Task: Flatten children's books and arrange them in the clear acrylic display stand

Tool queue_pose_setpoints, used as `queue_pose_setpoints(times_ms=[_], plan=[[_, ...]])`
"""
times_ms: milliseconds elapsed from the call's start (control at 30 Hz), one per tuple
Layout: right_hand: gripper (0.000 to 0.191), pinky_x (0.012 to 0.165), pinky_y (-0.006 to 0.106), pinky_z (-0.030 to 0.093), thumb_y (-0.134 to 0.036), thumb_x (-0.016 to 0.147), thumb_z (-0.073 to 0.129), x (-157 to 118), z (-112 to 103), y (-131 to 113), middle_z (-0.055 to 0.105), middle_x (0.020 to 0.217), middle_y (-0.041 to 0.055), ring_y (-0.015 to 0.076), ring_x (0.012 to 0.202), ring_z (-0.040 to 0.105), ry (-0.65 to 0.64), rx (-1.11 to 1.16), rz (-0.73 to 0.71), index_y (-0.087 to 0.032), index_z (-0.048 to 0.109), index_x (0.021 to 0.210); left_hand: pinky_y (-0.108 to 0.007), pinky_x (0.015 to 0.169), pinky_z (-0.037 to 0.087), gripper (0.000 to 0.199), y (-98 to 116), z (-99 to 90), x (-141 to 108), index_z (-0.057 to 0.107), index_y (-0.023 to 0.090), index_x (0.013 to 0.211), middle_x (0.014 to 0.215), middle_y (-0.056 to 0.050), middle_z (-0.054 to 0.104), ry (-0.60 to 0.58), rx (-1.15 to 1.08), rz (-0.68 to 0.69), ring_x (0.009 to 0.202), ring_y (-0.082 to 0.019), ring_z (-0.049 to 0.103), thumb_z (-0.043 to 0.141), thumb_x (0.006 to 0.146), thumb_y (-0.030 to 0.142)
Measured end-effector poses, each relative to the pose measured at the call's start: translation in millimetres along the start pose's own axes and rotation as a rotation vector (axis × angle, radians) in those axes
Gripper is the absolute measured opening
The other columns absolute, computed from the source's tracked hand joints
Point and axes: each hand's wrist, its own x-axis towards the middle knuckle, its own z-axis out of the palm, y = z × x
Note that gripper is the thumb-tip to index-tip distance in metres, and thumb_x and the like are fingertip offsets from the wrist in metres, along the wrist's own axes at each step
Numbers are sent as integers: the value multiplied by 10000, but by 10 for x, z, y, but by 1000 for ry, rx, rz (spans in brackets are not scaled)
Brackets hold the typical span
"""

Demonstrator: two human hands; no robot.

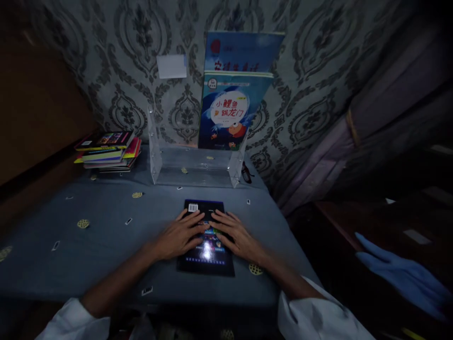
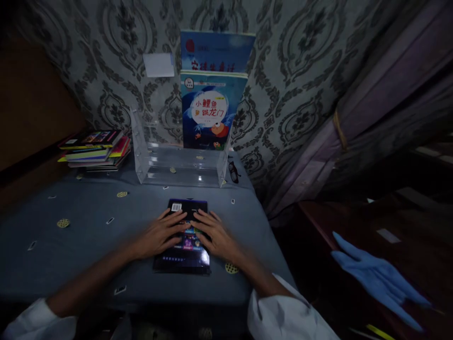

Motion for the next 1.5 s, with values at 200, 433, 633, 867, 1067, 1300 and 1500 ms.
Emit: queue_pose_setpoints(times_ms=[200,433,633,867,1067,1300,1500], plan=[[535,1225,568,257,-415,1007,518,-324,-87,-252,409,1593,97,259,1512,301,-98,-7,-5,-287,426,1519,-553,1239,204,491,258,26,-174,442,313,1497,1604,-77,375,6,-26,4,1506,-252,316,521,1016,369],[796,1229,580,225,-622,886,618,-693,-238,-404,283,1648,97,305,1521,261,-253,5,10,-330,317,1563,-586,1227,223,544,435,-58,-394,387,328,1527,1614,-75,347,-34,-89,-12,1515,-279,281,521,1012,438],[921,1238,550,221,-599,812,720,-910,-400,-581,263,1650,79,308,1508,281,-270,34,-8,-376,255,1574,-658,1192,212,1021,365,-147,-833,120,398,1592,1662,-84,146,-182,-193,78,1519,-386,185,727,803,623],[675,1232,566,247,-385,919,649,-960,-187,-580,346,1619,43,290,1506,288,-149,21,61,-410,360,1528,-668,1197,215,1086,529,-118,-954,84,441,1583,1672,-70,116,-234,-124,-61,1530,-379,132,822,786,416],[565,1207,598,281,-413,931,623,-912,-195,-524,450,1569,54,303,1457,405,-156,108,183,-413,471,1475,-576,1200,307,804,563,-237,-915,245,444,1564,1651,-33,265,-62,-249,-50,1533,-330,215,674,890,525],[457,1105,507,470,-510,962,532,-473,-401,-599,634,1395,88,304,1331,558,212,282,248,-334,617,1375,-450,1147,410,611,476,-447,-559,352,299,1544,1475,-91,543,280,-596,-208,1364,-282,504,449,999,559],[376,773,377,592,-511,972,484,76,-368,-450,741,911,64,250,853,704,481,369,278,-219,719,1002,-388,994,496,493,169,-329,28,540,214,1353,1128,-70,692,557,-601,-325,1098,-245,626,351,1023,526]])
